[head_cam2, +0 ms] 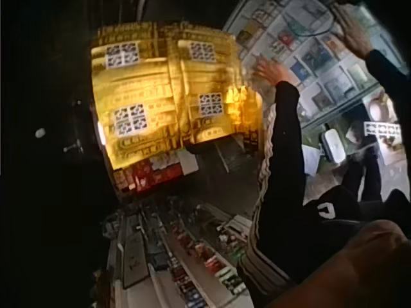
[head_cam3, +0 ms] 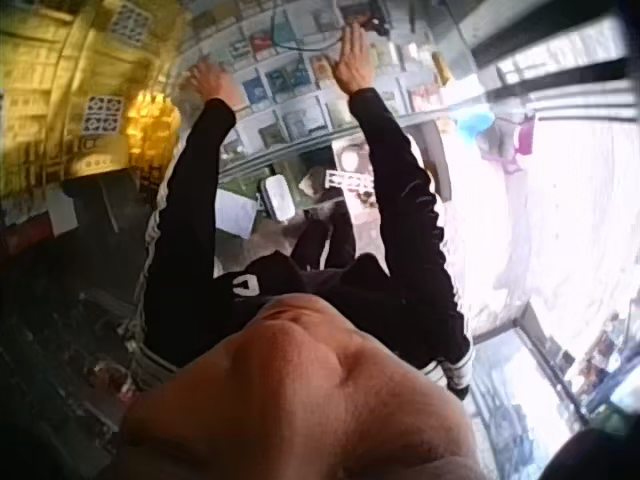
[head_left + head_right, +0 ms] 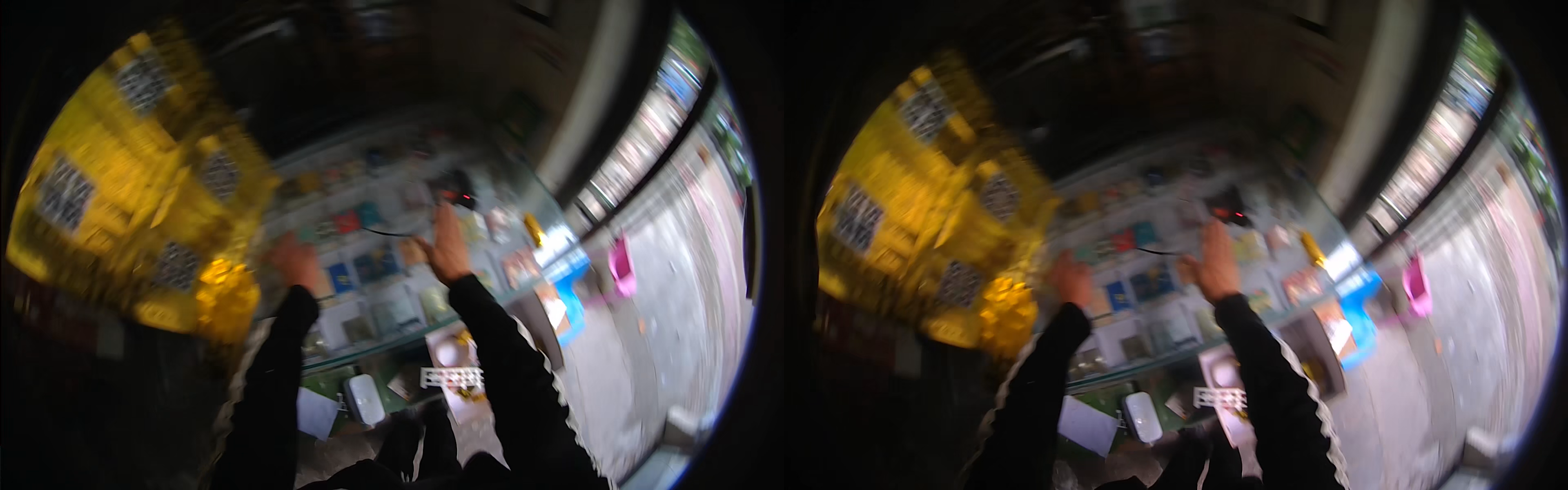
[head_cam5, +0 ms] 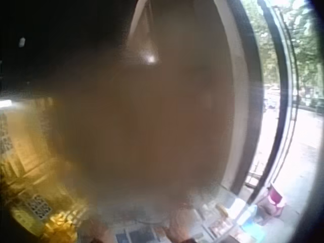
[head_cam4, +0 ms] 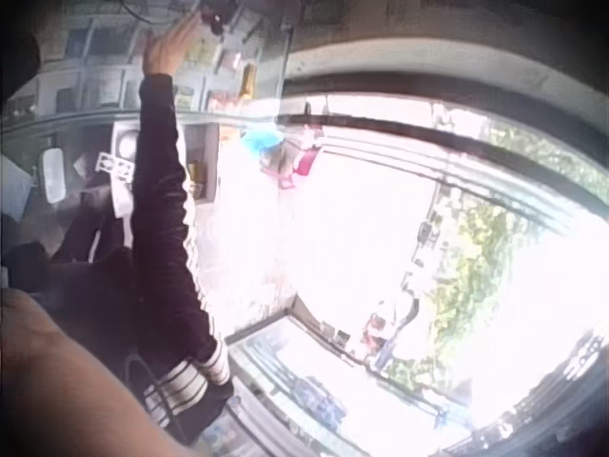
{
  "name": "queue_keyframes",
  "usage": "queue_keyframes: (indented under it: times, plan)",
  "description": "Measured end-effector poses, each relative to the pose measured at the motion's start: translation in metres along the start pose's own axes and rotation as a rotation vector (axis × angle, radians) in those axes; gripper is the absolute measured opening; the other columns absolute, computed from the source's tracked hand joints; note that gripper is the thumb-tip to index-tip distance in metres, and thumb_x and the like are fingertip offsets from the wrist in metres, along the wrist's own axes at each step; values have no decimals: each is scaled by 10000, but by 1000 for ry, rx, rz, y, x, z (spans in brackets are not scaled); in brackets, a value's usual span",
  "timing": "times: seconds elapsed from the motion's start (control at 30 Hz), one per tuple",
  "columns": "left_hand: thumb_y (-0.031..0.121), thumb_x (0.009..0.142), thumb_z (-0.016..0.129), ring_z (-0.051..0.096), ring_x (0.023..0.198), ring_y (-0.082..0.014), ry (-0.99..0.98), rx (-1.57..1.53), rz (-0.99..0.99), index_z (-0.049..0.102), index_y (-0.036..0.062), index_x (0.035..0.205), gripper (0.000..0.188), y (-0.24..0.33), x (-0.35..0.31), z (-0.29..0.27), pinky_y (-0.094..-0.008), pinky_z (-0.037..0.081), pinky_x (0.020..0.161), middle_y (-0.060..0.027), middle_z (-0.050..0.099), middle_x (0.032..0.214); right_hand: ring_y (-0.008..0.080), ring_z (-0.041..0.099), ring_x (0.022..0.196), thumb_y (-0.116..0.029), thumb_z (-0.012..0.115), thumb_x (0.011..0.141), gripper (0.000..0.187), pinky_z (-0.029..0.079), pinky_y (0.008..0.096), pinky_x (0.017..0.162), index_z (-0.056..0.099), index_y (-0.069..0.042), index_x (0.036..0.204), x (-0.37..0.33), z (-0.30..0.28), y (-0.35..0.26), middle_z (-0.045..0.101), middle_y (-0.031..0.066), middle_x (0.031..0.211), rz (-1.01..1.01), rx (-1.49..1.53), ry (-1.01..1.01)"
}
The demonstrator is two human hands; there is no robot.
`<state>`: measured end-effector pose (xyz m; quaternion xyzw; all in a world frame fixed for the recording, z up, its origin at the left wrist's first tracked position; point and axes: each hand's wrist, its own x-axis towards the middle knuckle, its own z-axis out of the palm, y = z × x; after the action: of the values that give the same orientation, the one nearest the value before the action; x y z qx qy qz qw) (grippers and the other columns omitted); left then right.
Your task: The person assembles a large structure from gold-colored paper bars using a hot glue gun. They repeatedly pick up bars, apply glue to edges, and attach them to the growing assembly on a glass counter.
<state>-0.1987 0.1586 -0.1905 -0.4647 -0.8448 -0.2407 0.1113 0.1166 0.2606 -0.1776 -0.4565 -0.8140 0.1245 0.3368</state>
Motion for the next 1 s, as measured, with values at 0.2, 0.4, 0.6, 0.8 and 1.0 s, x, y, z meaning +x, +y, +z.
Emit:
queue_keyframes:
  times: [0.2, 0.4, 0.6, 0.8, 1.0]
  plan:
    - [276, 969, 461, 369, 1284, -313, -51, 120, -47, 443, 36, 1350, 450, 22, -6, -25, -458, 294, 1066, -129, 407, 1401, 327, 249, 1413, -380, 559, 912, 727, 159, 510, 1146, 250, -41, 1477, 5, -24, -11, 240, 118, 1551, 17, -322, -239]
    - [269, 953, 491, 360, 1292, -306, -44, 48, -68, 453, 36, 1331, 445, 26, -5, -39, -449, 290, 1061, -132, 407, 1392, 336, 447, 1217, -228, 602, 883, 664, 333, 450, 1019, 296, 5, 1424, 12, -24, -7, 450, 164, 1409, 21, -201, -218]
    - [268, 920, 522, 357, 1318, -324, -34, -22, -54, 436, 9, 1344, 504, 18, -8, -26, -445, 274, 1095, -157, 389, 1426, 360, 494, 1155, -137, 570, 909, 463, 365, 435, 962, 407, -31, 1329, 10, -8, 17, 584, 139, 1257, 139, 268, -155]
    - [328, 887, 576, 339, 1343, -373, -293, -53, 63, 385, -37, 1370, 634, 2, -44, -48, -449, 305, 1096, -225, 335, 1466, 362, 367, 1317, -200, 620, 874, 608, 251, 454, 1104, 357, -10, 1389, -88, -12, -16, 447, 173, 1402, 83, 114, -132]
    - [565, 876, 519, 174, 1439, -338, -297, -73, 188, 207, -28, 1469, 894, 4, -159, -102, -471, 167, 1156, -217, 186, 1543, 340, 140, 1449, -457, 494, 920, 731, 100, 509, 1158, 274, -28, 1470, -164, -57, -51, 181, 164, 1563, 63, -219, -432]
